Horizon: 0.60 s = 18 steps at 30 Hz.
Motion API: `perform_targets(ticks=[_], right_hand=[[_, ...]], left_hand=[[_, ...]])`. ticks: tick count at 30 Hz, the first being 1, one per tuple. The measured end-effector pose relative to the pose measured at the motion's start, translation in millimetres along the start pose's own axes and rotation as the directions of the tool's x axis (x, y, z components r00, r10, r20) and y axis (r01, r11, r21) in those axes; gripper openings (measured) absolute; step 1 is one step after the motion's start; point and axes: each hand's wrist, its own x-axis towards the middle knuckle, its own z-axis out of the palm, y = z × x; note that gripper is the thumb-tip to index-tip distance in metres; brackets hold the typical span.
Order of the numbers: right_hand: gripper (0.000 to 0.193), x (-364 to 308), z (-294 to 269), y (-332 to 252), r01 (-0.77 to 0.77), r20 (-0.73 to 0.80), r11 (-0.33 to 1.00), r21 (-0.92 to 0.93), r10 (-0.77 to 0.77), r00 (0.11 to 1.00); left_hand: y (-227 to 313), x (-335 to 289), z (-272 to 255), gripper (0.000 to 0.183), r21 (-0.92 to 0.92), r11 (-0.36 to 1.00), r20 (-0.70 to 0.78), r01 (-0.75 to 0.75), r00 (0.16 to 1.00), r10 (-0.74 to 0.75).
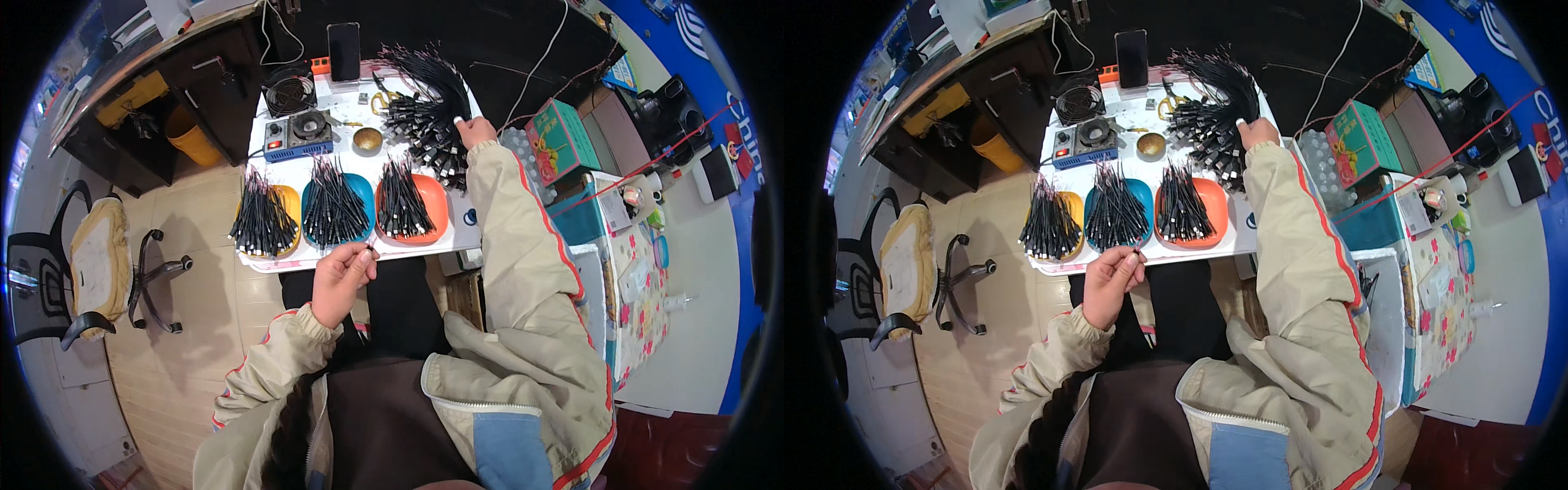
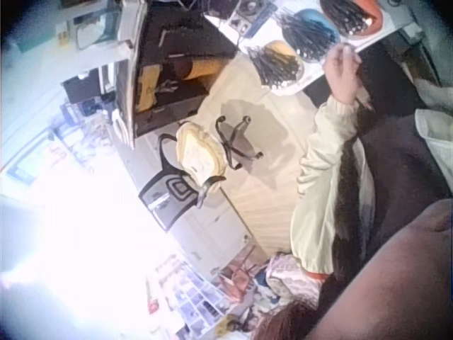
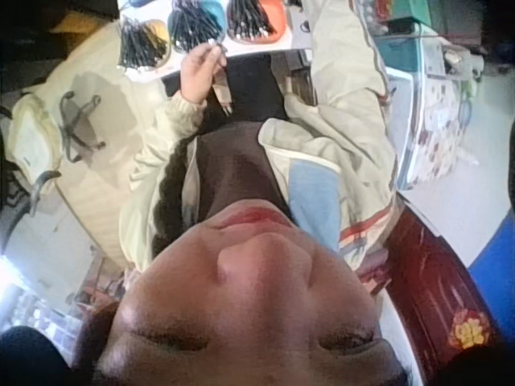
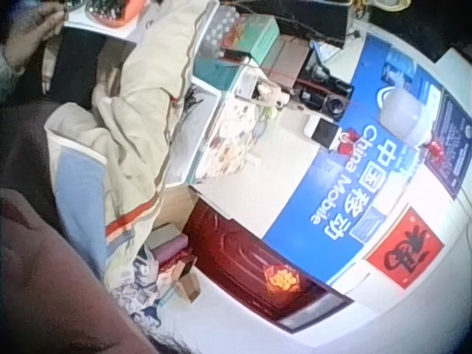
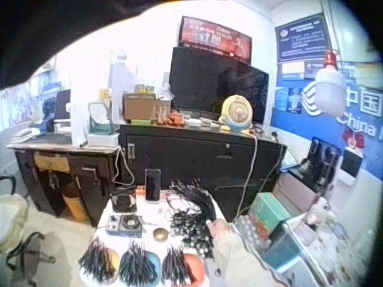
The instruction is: The person repeatedly picks up black wires from trays on a table, wraps a white material around the exposed ends, and places the finished wires into a container. The process is repeated for multiple wires throughout the clip.
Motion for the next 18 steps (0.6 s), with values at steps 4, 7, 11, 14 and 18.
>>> perform_targets(ticks=[4, 7, 11, 14, 18], right_hand=[[0.029, 7, -5, -10, 0.096, 0.005, 0.989, 0.115, -0.097, 0.995], [0.021, -38, -52, -42, 0.183, -0.010, 0.901, 0.393, -0.195, 0.981], [0.015, -182, -107, -85, 0.560, -0.070, 0.758, 0.334, -0.573, 0.817], [0.013, -294, -120, -98, 0.745, -0.048, 0.640, 0.188, -0.751, 0.658], [0.013, -364, -110, -81, 0.810, 0.170, 0.498, 0.309, -0.867, 0.468]], left_hand=[[3, 1, -6, 0.015, -0.056, 0.998, 0.047, 0.006, 0.999, -0.003], [13, 3, -7, 0.016, -0.128, 0.992, 0.080, 0.017, 0.997, -0.007], [28, 13, 8, 0.018, -0.327, 0.943, 0.161, 0.068, 0.987, -0.016], [43, 30, 18, 0.017, -0.403, 0.911, 0.183, 0.081, 0.983, -0.007], [70, 43, 12, 0.017, -0.392, 0.919, 0.124, -0.045, 0.987, 0.102]])
